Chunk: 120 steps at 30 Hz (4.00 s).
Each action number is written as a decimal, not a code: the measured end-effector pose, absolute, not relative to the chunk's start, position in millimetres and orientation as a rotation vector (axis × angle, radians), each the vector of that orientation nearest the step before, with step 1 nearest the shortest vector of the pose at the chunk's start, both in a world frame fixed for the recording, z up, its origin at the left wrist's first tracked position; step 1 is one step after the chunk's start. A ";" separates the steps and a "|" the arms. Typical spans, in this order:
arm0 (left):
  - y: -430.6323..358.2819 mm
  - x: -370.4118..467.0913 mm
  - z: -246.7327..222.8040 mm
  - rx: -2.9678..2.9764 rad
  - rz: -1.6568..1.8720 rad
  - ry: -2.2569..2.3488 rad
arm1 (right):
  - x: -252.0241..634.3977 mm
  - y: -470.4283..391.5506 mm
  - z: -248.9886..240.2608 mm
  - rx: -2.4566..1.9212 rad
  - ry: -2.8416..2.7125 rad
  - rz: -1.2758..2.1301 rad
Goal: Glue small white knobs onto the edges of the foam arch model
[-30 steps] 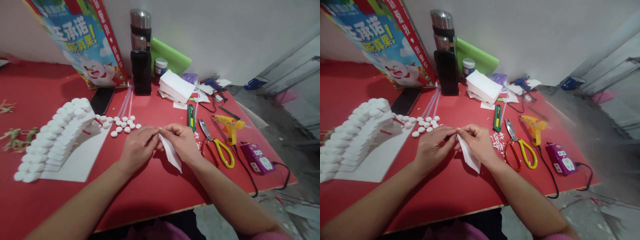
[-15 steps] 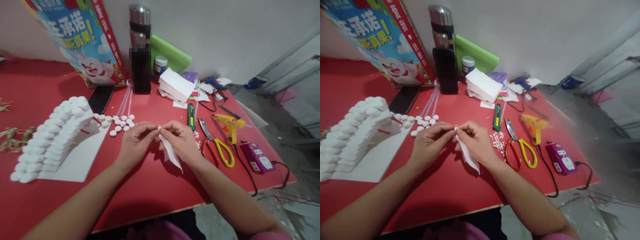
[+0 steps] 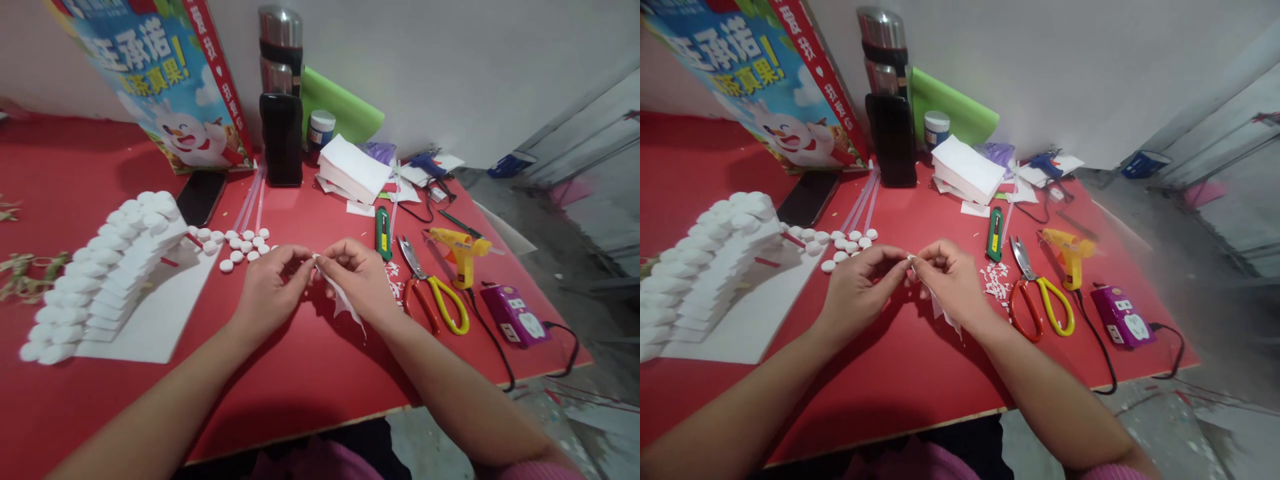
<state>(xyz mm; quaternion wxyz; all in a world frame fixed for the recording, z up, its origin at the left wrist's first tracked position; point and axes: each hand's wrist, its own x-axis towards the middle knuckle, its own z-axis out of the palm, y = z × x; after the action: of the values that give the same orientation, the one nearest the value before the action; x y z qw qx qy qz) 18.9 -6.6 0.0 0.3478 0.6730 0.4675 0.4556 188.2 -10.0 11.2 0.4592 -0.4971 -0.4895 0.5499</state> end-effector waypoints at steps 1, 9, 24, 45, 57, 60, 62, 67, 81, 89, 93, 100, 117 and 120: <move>-5.8 18.8 -0.3 1.760 1.159 1.216 | 188.8 -10.2 10.1 -1.225 -1.268 1.298; -0.8 16.7 -1.7 1.974 1.066 1.179 | 189.9 -10.2 5.7 -1.225 -1.402 1.208; 3.8 10.0 3.7 1.961 1.103 1.150 | 201.1 4.1 10.3 -0.910 -0.632 2.218; -4.1 18.5 4.4 1.657 1.153 1.118 | 191.6 -2.8 6.0 -1.098 -1.017 1.576; -7.4 20.9 0.5 1.710 1.218 1.211 | 183.6 -10.7 6.6 -1.161 -1.040 1.537; -6.2 18.6 0.7 1.761 1.201 1.194 | 185.2 -9.8 6.6 -1.115 -1.055 1.556; -5.4 17.5 0.1 1.800 1.183 1.182 | 186.2 -8.6 5.6 -1.094 -1.060 1.563; -6.5 20.4 -4.2 2.016 1.241 1.190 | 186.4 -7.4 -0.6 -1.126 -1.116 1.436; -4.9 18.4 -10.2 2.268 1.234 1.360 | 180.1 -11.1 -5.3 -1.151 -1.094 1.435; -5.6 19.3 -11.8 2.372 1.242 1.247 | 182.9 -10.4 -4.1 -1.154 -1.130 1.390; -4.9 17.1 -7.6 2.197 1.292 1.210 | 186.6 -10.1 3.8 -1.166 -1.142 1.418; -4.6 16.2 -6.8 2.212 1.354 1.174 | 188.1 -10.1 6.4 -1.164 -1.160 1.433; 2.6 15.8 -0.5 1.527 1.168 1.108 | 196.2 -6.7 3.5 -1.152 -1.411 1.309; 2.1 15.5 0.0 1.592 1.179 1.103 | 197.2 -7.1 3.3 -1.170 -1.466 1.270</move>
<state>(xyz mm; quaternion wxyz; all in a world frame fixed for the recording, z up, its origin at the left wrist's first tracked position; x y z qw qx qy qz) 15.5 2.1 0.0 0.4233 0.6361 0.4408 0.4711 197.2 -7.1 3.3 0.4243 -0.4677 -0.5860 0.5077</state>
